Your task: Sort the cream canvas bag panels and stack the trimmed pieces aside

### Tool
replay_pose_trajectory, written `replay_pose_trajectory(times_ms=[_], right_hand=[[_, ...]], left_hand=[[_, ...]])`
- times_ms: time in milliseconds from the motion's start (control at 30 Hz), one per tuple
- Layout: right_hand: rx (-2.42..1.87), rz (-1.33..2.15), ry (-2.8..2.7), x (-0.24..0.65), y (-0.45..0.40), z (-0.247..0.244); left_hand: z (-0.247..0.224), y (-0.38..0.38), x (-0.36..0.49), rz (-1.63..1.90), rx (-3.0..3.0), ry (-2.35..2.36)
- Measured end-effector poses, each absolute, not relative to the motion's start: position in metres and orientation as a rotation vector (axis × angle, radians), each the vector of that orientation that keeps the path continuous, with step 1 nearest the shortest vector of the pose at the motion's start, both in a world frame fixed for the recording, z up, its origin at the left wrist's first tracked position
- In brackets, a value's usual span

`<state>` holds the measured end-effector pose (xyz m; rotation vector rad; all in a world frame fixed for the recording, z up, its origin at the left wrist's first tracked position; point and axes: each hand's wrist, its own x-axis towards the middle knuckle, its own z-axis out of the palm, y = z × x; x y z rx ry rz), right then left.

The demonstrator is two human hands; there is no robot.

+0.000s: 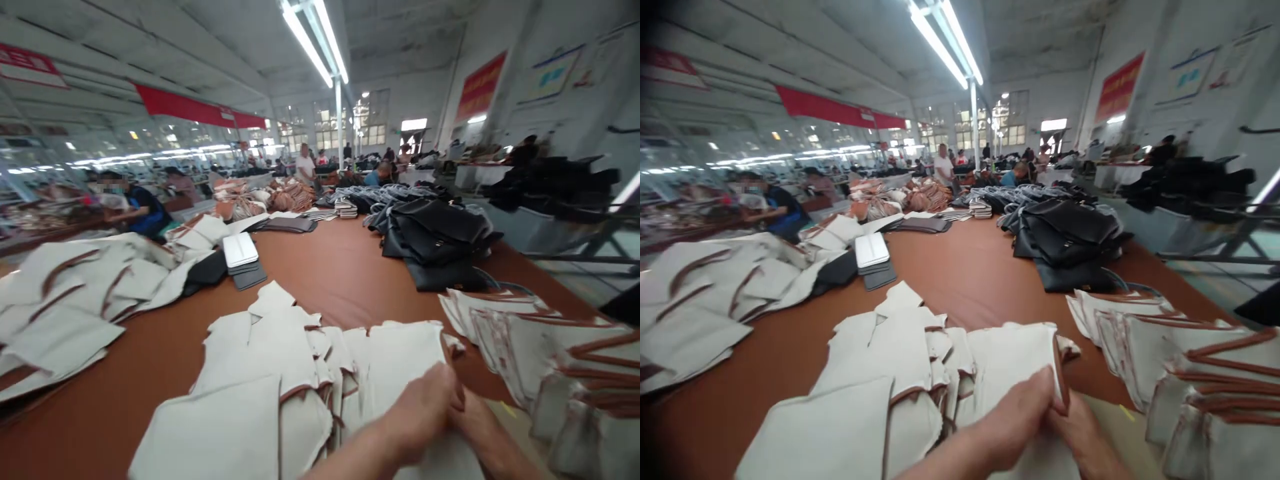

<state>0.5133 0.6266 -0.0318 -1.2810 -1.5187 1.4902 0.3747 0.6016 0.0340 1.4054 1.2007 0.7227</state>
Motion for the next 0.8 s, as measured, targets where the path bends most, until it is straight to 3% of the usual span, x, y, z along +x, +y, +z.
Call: replay_pose_trajectory(times_ms=[133,233,300,400,467,667,800], right_hand=[[-1.276,1.625,-1.528,0.516,0.606,-0.058],[-1.075,1.935,-1.205,0.512,0.583,-0.052],[-1.072,2.045,-1.003,0.515,0.571,-0.045],[-1.215,2.198,-0.812,0.526,0.56,-0.038],[-1.285,2.266,-0.706,0.532,0.556,-0.038],[-1.214,2.3,-0.6,0.532,0.549,-0.042],[-1.133,2.253,-0.727,0.534,0.547,-0.038]], left_hand=[[0.024,0.566,0.346,0.76,1.406,1.304],[0.042,0.542,0.262,0.801,1.49,1.847],[0.061,0.518,0.196,0.48,1.734,2.215],[0.07,0.467,0.123,-0.234,1.708,2.372],[0.052,0.433,0.104,-0.401,1.631,2.413],[-0.028,0.372,0.09,-0.125,1.741,2.496],[0.004,0.367,0.069,0.084,1.691,2.41]])
